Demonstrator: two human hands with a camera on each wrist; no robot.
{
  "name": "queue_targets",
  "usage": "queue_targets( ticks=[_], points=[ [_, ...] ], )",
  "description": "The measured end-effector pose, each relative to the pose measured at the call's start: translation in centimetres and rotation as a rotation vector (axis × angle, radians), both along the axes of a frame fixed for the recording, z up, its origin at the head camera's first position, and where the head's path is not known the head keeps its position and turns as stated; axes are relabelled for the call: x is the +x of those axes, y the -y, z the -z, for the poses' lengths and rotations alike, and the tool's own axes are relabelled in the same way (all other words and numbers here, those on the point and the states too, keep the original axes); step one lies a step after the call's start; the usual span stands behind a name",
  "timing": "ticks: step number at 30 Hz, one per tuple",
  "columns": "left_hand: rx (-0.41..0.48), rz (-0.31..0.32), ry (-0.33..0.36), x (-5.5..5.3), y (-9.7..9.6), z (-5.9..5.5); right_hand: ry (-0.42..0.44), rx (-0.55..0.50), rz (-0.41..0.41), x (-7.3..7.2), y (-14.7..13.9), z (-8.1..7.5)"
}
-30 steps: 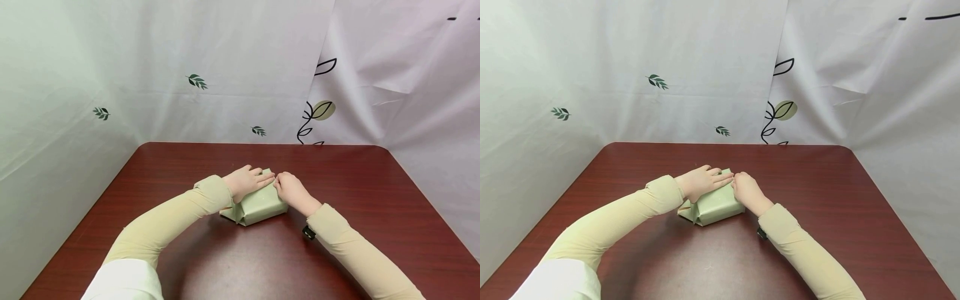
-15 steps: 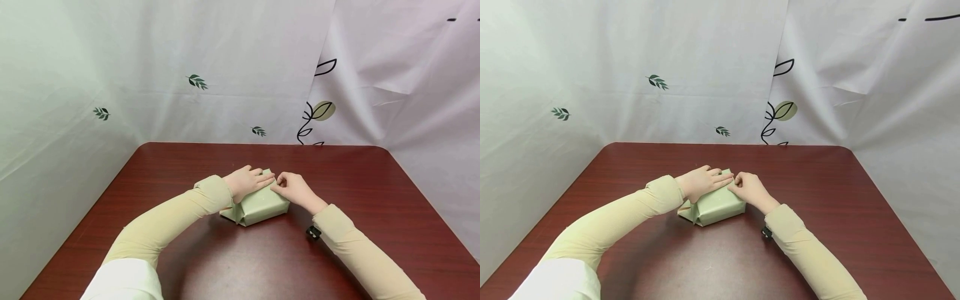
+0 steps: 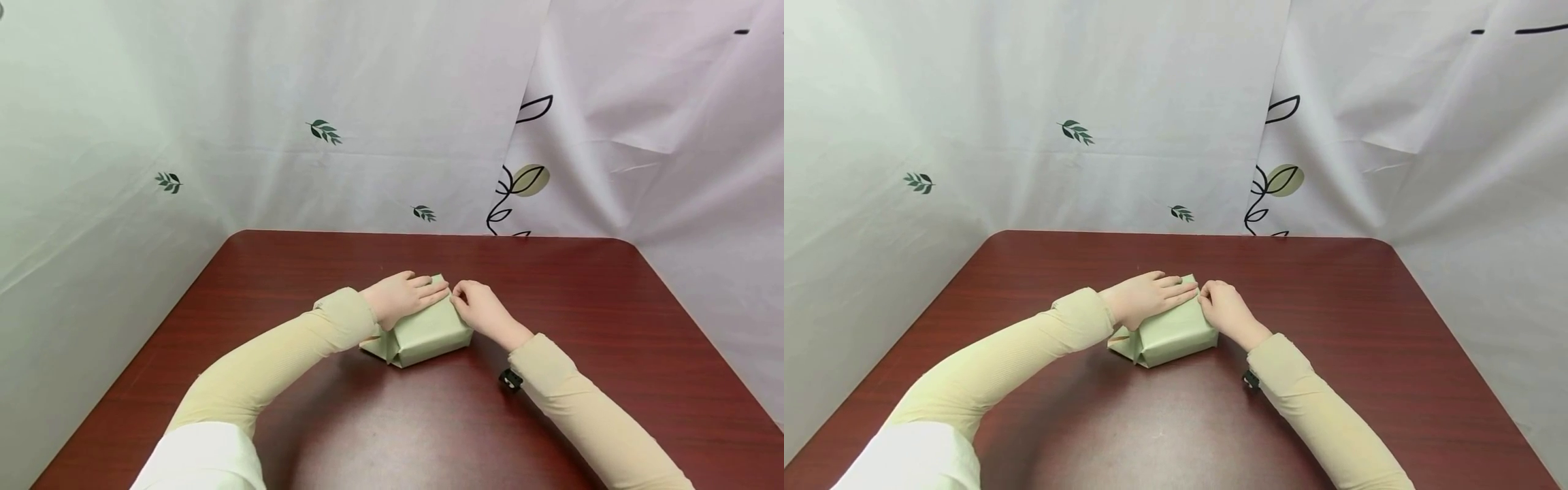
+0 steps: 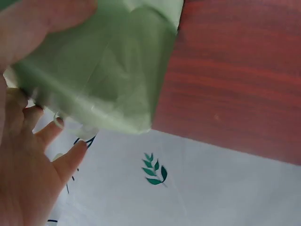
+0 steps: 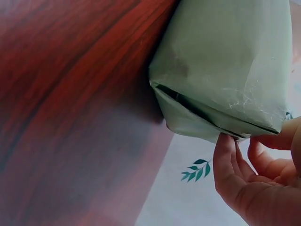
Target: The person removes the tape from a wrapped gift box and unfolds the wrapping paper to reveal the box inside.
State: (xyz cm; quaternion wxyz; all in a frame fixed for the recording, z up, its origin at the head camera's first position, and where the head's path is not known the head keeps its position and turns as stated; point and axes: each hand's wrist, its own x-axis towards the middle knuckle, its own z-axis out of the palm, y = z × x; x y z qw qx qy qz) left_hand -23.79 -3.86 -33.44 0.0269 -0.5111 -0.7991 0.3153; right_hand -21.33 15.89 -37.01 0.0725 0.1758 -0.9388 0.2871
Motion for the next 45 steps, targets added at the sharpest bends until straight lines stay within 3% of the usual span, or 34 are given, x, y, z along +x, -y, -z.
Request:
queue_targets(
  ticks=[4, 11, 16, 21, 27, 33, 40, 45],
  points=[
    [0.038, 0.054, -0.014, -0.2, 0.7, 0.5, 0.102, -0.076, 0.044, -0.2, -0.4, -0.2],
    [0.086, 0.134, -0.023, 0.1, 1.2, 0.6, 0.411, -0.391, 0.078, -0.8, -1.5, 0.5],
    [0.170, 0.191, -0.042, 0.3, 1.3, 1.1, 0.500, -0.549, 0.053, -0.9, -2.1, 1.1],
    [0.196, 0.226, -0.061, 0.5, 1.3, 1.3, 0.569, -0.657, -0.010, -0.7, -2.6, 1.5],
    [0.164, 0.191, -0.051, 0.7, 1.2, 1.3, 0.505, -0.594, -0.081, -0.7, -2.7, 1.6],
    [0.174, 0.179, -0.031, 0.9, 1.1, 1.1, 0.419, -0.519, -0.071, -0.9, -2.7, 1.6],
    [0.159, 0.147, -0.014, 1.1, 1.2, 0.9, 0.206, -0.264, -0.111, -1.0, -3.3, 1.3],
    [0.179, 0.160, -0.013, 0.9, 1.2, 1.2, 0.111, -0.187, -0.146, -1.2, -3.6, 1.3]
  ],
)
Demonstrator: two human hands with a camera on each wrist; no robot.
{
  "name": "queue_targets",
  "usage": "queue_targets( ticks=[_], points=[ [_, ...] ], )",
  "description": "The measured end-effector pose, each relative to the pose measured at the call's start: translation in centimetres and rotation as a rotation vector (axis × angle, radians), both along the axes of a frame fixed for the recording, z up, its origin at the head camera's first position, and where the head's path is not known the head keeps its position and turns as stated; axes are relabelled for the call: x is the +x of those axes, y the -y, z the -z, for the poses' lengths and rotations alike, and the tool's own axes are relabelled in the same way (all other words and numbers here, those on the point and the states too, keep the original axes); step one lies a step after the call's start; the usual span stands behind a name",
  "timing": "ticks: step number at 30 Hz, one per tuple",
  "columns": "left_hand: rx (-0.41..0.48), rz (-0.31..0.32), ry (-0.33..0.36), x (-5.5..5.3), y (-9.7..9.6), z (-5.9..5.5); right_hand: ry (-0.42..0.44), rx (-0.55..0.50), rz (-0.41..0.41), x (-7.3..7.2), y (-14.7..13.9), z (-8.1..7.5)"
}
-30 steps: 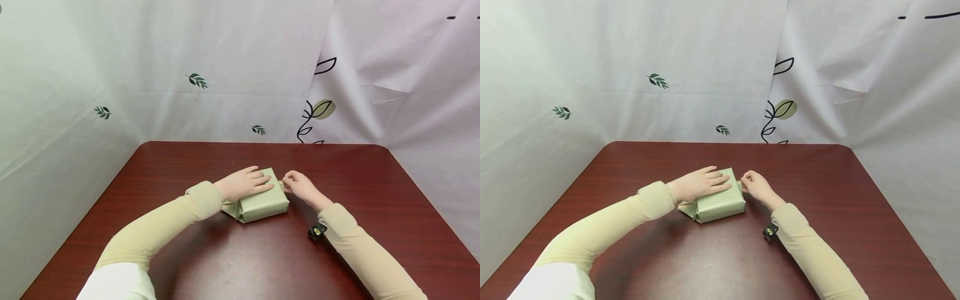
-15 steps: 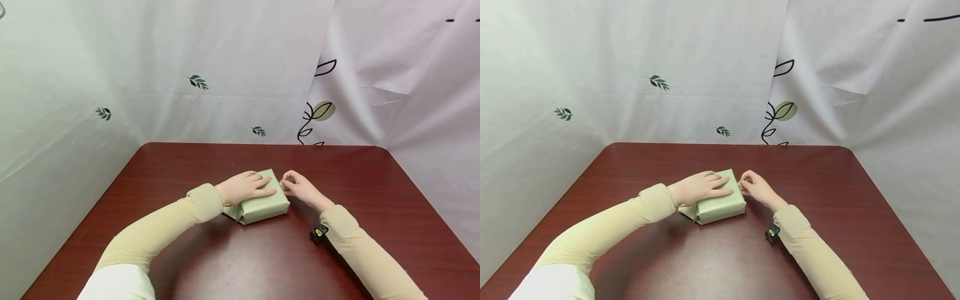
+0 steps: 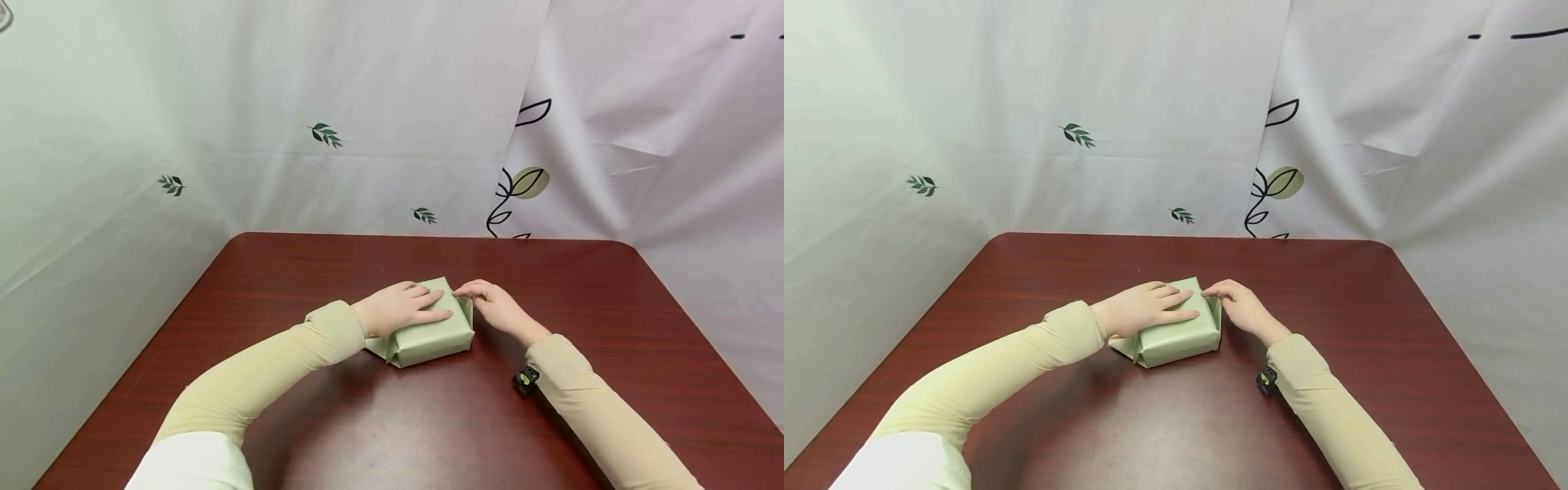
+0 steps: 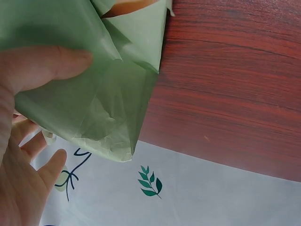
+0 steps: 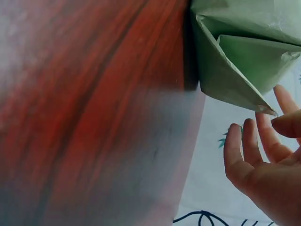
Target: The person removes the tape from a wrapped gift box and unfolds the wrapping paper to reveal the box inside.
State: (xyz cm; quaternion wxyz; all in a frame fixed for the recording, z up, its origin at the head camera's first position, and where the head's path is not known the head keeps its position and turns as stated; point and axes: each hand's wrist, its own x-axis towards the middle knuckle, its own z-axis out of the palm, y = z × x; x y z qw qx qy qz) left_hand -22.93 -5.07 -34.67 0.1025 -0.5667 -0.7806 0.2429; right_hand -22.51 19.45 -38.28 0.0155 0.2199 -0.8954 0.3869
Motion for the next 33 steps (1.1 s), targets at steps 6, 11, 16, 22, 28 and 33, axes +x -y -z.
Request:
queue_targets(
  ticks=[6, 11, 16, 22, 28, 33],
  points=[
    [0.003, -0.005, 0.010, -0.1, 0.0, 0.2, -0.022, 0.053, -0.056, -0.3, -0.3, -0.3],
    [-0.003, -0.014, 0.021, -0.1, -0.1, 0.2, 0.048, 0.074, -0.118, -0.9, -1.0, -0.8],
    [-0.010, -0.023, 0.033, 0.0, -0.1, 0.2, 0.228, 0.010, -0.169, -1.4, -1.7, -0.9],
    [-0.001, -0.024, 0.042, 0.0, -0.1, 0.1, 0.344, -0.045, -0.235, -1.8, -2.3, -1.0],
    [-0.003, -0.030, 0.038, 0.0, -0.1, 0.1, 0.360, -0.084, -0.239, -2.1, -2.5, -0.7],
    [-0.027, -0.041, 0.040, 0.0, -0.1, 0.2, 0.304, -0.091, -0.246, -1.9, -2.5, -0.6]
  ],
)
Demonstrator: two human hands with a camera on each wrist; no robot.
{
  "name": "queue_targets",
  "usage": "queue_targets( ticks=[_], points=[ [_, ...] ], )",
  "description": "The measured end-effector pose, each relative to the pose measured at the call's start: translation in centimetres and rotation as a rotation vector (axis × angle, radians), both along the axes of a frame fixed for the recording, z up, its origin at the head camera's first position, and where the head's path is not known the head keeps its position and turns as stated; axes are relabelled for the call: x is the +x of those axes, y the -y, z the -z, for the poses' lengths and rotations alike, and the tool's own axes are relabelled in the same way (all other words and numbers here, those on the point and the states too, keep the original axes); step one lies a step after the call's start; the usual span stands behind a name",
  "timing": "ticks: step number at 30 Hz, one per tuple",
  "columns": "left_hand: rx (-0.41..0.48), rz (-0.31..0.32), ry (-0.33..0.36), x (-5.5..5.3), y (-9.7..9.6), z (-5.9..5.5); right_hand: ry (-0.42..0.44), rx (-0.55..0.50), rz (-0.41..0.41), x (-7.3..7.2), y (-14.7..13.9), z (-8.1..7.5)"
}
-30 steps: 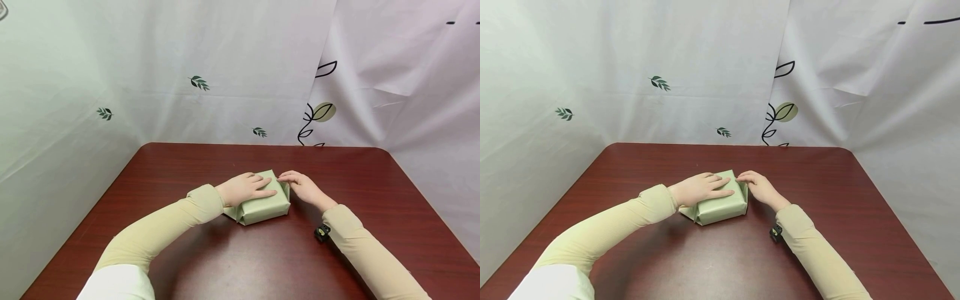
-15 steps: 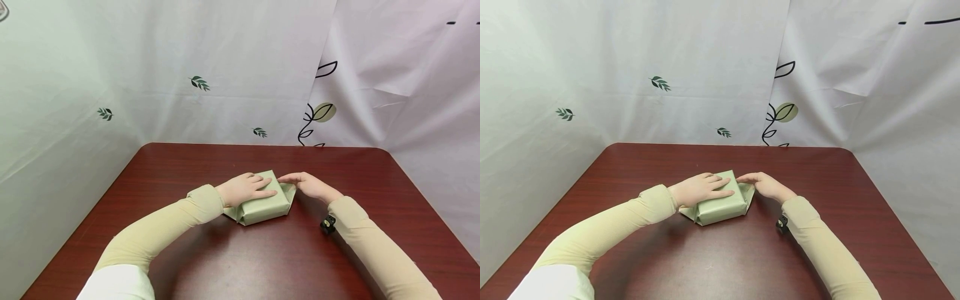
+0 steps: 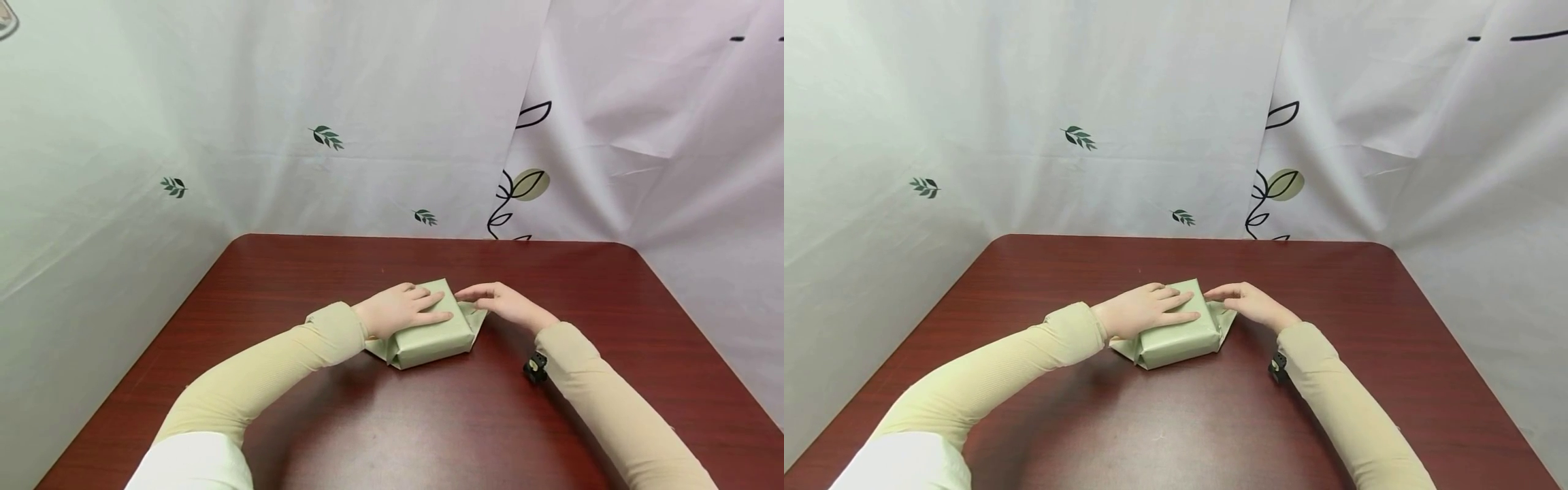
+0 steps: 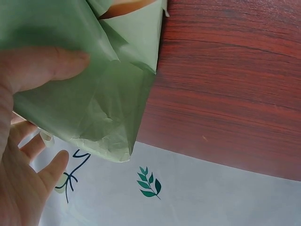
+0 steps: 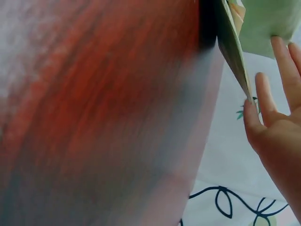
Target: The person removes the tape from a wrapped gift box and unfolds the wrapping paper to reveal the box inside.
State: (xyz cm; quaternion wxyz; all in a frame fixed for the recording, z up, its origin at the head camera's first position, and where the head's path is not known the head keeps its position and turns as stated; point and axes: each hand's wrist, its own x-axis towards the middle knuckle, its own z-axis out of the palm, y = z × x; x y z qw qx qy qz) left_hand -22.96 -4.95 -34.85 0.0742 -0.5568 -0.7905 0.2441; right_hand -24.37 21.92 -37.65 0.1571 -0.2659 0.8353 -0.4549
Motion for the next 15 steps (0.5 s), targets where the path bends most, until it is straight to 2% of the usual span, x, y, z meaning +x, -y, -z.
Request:
queue_targets(
  ticks=[4, 8, 11, 15],
  points=[
    [-0.029, -0.013, 0.011, 0.1, 0.0, -0.1, -0.064, 0.016, 0.023, 0.4, 0.6, -0.2],
    [-0.042, -0.018, 0.027, 0.2, 0.2, -0.3, -0.150, 0.094, 0.103, 0.8, 1.7, -0.4],
    [0.010, 0.003, 0.043, 0.0, 0.8, 0.0, -0.192, 0.137, 0.152, 1.1, 2.4, -0.4],
    [0.157, 0.053, 0.054, -0.3, 2.1, 0.8, -0.216, 0.146, 0.165, 1.4, 2.8, -0.3]
  ],
)
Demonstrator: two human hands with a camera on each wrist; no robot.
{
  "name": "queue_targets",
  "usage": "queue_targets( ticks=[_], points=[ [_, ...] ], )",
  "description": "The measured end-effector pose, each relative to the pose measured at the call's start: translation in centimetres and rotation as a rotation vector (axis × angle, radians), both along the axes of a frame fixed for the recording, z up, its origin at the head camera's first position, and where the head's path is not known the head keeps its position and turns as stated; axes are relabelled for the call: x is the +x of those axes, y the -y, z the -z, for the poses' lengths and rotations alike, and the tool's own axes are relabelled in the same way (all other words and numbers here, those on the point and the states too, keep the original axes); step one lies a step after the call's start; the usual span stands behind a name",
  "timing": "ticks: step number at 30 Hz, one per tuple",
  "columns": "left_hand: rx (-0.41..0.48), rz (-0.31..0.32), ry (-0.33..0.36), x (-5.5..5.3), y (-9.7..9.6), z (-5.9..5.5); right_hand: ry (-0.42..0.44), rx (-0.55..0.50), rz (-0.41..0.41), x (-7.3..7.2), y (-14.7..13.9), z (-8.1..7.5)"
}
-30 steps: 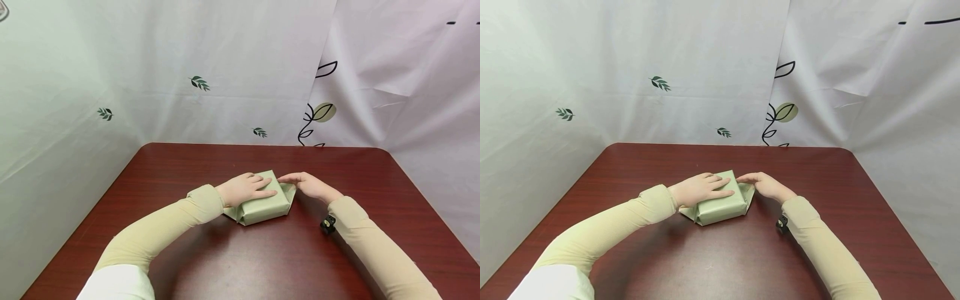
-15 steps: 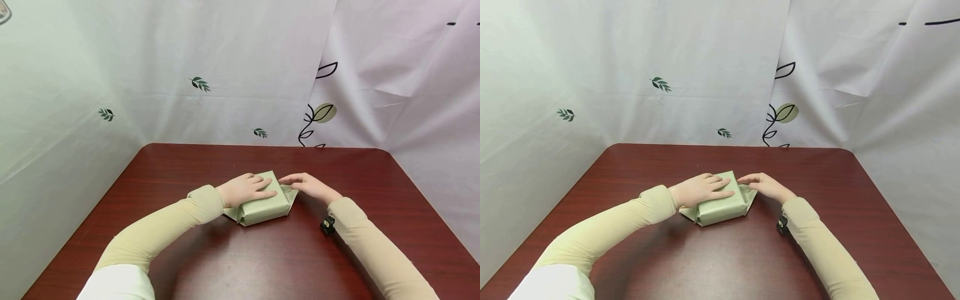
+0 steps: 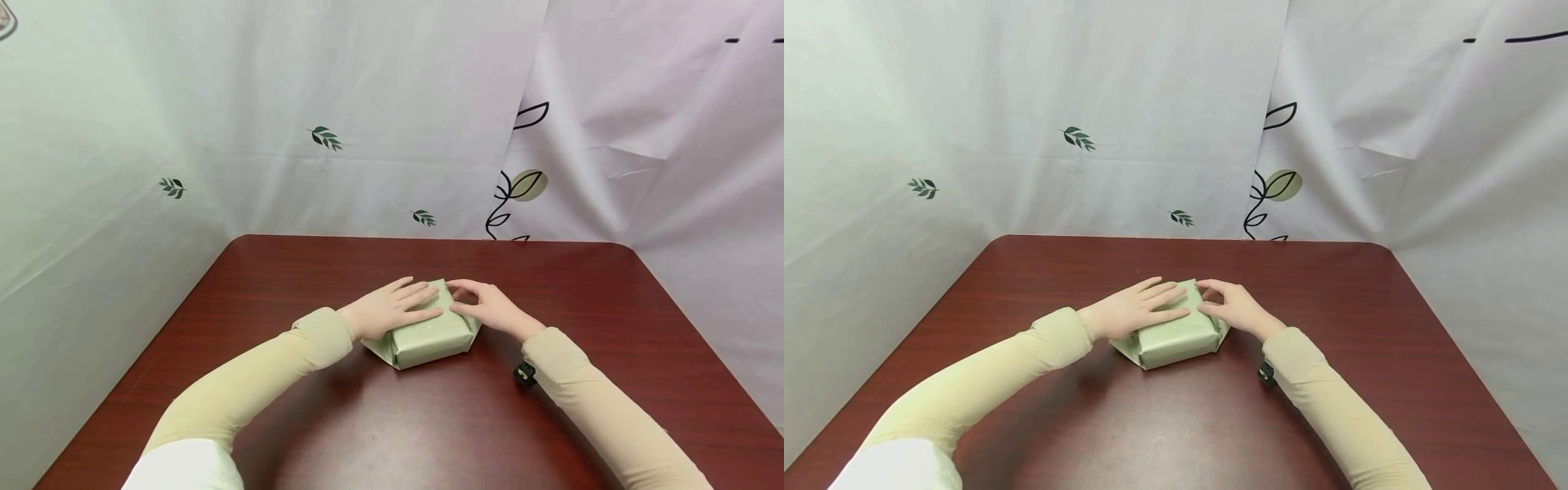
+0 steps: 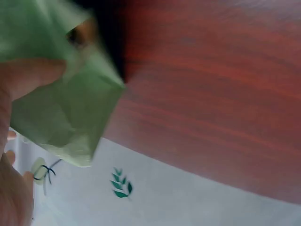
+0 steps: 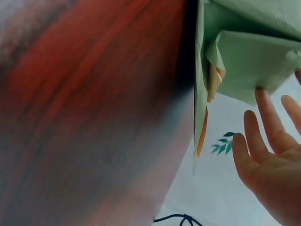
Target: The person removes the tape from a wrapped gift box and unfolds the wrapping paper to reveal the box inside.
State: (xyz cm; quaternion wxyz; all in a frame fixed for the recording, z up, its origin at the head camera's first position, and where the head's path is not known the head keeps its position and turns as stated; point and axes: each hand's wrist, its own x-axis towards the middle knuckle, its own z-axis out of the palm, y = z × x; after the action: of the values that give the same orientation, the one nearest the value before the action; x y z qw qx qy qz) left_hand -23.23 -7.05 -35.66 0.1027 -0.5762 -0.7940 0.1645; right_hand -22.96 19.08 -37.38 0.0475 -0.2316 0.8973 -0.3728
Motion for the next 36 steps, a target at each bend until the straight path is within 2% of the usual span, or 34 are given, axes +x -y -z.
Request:
queue_targets(
  ticks=[3, 6, 10, 13, 16, 20, 26, 36],
  points=[
    [0.116, 0.043, -0.032, -0.1, 0.9, 0.6, -0.019, -0.006, -0.013, 0.2, 0.2, 0.1],
    [0.212, 0.050, -0.078, -0.1, 1.4, 1.2, -0.043, -0.011, -0.015, 0.3, 0.4, 0.3],
    [0.292, -0.018, -0.101, 0.1, 1.9, 1.6, -0.069, -0.022, -0.011, 0.5, 0.6, 0.3],
    [0.315, -0.069, -0.086, 0.3, 2.3, 1.8, -0.078, -0.028, -0.005, 0.7, 0.7, 0.3],
    [0.340, -0.081, -0.035, 0.5, 2.6, 1.8, -0.082, -0.025, 0.002, 0.8, 0.8, 0.3],
    [0.405, -0.094, 0.084, 1.0, 3.0, 1.3, -0.099, -0.008, 0.017, 1.0, 0.9, 0.3],
    [0.484, -0.178, 0.230, 1.6, 3.0, 1.0, -0.145, 0.002, 0.034, 1.2, 1.0, 0.5],
    [0.580, -0.283, 0.393, 1.8, 2.7, 1.4, -0.181, 0.002, 0.048, 1.4, 1.3, 0.6]
  ],
)
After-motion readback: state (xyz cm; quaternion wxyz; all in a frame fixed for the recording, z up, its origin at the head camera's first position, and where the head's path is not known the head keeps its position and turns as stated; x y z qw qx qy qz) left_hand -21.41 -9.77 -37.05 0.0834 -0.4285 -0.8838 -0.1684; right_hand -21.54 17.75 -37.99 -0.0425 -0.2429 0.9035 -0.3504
